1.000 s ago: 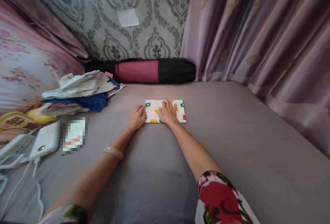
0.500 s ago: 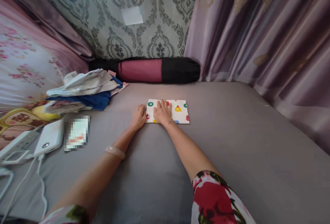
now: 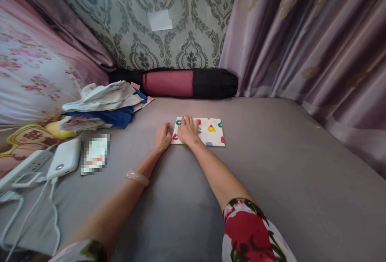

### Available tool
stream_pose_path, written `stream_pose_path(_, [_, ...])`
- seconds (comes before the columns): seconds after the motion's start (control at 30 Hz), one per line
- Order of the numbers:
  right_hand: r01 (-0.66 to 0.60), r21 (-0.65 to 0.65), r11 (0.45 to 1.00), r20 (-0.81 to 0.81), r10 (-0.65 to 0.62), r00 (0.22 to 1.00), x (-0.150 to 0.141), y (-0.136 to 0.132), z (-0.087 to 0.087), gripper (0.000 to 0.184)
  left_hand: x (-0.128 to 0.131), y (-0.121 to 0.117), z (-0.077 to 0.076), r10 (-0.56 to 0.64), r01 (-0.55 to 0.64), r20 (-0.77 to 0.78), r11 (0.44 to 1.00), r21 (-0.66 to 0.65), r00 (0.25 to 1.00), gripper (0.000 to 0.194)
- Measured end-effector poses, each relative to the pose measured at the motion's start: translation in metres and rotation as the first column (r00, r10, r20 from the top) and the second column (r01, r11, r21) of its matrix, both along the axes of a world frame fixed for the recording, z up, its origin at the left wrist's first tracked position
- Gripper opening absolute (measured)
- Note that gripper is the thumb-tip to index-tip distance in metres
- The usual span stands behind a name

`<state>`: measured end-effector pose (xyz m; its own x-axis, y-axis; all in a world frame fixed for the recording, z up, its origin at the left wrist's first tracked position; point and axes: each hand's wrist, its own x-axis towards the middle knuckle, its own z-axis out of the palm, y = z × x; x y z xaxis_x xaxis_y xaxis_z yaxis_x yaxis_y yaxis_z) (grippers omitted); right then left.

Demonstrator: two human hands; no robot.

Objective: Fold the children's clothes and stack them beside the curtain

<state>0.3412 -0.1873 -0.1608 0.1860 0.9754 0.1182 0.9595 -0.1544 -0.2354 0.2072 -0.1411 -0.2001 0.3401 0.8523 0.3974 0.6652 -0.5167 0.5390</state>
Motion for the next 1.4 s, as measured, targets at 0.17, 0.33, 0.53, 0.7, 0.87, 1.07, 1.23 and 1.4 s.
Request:
stream_pose_path(0.17, [-0.013,-0.037,0.999,-0.034,0.011,0.999,-0.007,0.004,-0.005,0.056,-0.001,0.002,-0.003,0.006,-0.006,0.019,1.000,0.020,1.000,0.047])
stream_pose_path(0.33, [-0.004,-0.028,1.000,-0.015,0.003,1.000,-0.006,0.005,-0.010,0.057,-0.001,0.003,-0.005,0.022,-0.023,0.046,1.000,0.020,0.999,0.047])
stream_pose_path(0.53, [0.003,-0.053,0.999,-0.010,-0.003,1.000,-0.010,0.005,0.001,0.054,0.001,-0.003,0.007,0.069,-0.066,0.073,0.996,-0.056,0.995,0.035])
stream_pose_path(0.7, [-0.088,0.029,0.996,0.022,0.087,0.996,-0.024,0.008,0.005,0.054,0.001,-0.006,0.016,0.093,-0.082,0.131,0.992,-0.091,0.987,0.039])
stream_pose_path(0.87, [-0.121,0.006,0.993,0.019,0.120,0.993,-0.033,0.009,-0.003,0.055,0.000,-0.006,0.018,0.118,-0.100,0.148,0.987,-0.127,0.982,0.044])
stream_pose_path(1.07, [-0.123,-0.013,0.992,0.036,0.124,0.992,-0.032,0.009,-0.004,0.055,0.000,-0.008,0.020,0.081,-0.060,0.156,0.989,-0.134,0.984,0.046])
stream_pose_path(1.23, [-0.141,-0.056,0.988,-0.089,0.136,0.987,-0.023,0.011,0.002,0.057,0.001,-0.009,0.020,0.027,-0.013,0.112,0.992,-0.122,0.993,0.048])
stream_pose_path(1.4, [-0.072,0.021,0.997,-0.062,0.074,0.995,0.001,0.004,0.005,0.056,0.004,-0.017,0.022,-0.116,0.108,-0.145,0.992,-0.060,0.983,0.052])
